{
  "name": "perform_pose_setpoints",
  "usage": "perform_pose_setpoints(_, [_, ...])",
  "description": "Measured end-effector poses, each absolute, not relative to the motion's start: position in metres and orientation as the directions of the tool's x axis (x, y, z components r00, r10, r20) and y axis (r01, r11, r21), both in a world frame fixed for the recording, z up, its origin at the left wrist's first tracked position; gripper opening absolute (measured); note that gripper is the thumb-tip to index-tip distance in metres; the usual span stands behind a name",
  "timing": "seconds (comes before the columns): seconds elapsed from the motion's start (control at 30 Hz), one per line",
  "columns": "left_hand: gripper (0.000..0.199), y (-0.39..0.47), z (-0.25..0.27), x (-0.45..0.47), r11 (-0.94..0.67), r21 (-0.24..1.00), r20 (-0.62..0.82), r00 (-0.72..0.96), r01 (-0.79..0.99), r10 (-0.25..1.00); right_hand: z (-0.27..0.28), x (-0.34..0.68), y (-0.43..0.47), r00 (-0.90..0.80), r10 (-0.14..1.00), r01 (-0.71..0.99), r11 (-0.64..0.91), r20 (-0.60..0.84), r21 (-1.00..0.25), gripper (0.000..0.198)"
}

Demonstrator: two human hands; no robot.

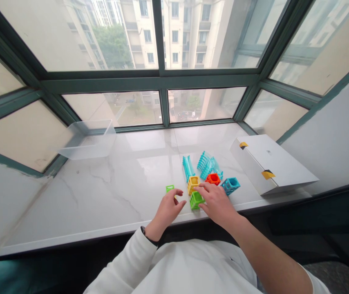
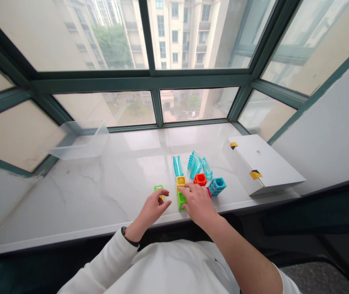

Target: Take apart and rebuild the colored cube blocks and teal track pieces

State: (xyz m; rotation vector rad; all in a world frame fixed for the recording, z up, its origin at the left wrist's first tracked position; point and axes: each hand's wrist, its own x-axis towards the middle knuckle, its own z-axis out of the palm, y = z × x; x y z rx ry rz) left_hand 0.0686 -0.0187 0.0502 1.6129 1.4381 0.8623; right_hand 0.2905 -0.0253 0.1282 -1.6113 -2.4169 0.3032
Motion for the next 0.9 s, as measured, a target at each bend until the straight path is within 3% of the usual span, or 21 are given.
perform_pose_setpoints(0.13, [0.026,0.005,0.065,0.045,0.079,0.95,-0.065,-0.055,0.303,0.996,0.15,0.277,-0.035,-0.399,0.892,0.765,0.452,0.214,-0.458,0.025])
perform_pose_setpoints(0.27, [0.033,0.035,0.084,0.045,0.117,0.988,-0.131,-0.156,-0.097,0.979,0.153,0.235,-0.052,-0.599,0.744,0.496,0.636,0.296,-0.591,0.009])
perform_pose_setpoints(0.4, [0.034,0.063,0.101,0.054,0.076,0.967,-0.124,-0.189,-0.245,0.974,0.133,0.184,-0.067,-0.744,0.612,0.395,0.725,0.267,-0.564,0.025])
perform_pose_setpoints(0.47, [0.034,0.073,0.107,0.057,0.049,0.955,-0.118,-0.221,-0.294,0.968,0.124,0.166,-0.07,-0.726,0.638,0.443,0.719,0.257,-0.535,0.033])
perform_pose_setpoints(0.6, [0.034,0.086,0.112,0.058,0.002,0.928,-0.119,-0.29,-0.373,0.95,0.116,0.152,-0.069,-0.69,0.668,0.496,0.717,0.28,-0.489,0.011])
perform_pose_setpoints(0.77, [0.034,0.094,0.111,0.053,-0.017,0.899,-0.142,-0.328,-0.438,0.934,0.114,0.152,-0.073,-0.686,0.661,0.463,0.719,0.304,-0.519,0.004])
perform_pose_setpoints(0.9, [0.032,0.099,0.107,0.049,-0.032,0.888,-0.158,-0.37,-0.458,0.916,0.111,0.151,-0.081,-0.673,0.688,0.484,0.688,0.274,-0.541,0.027])
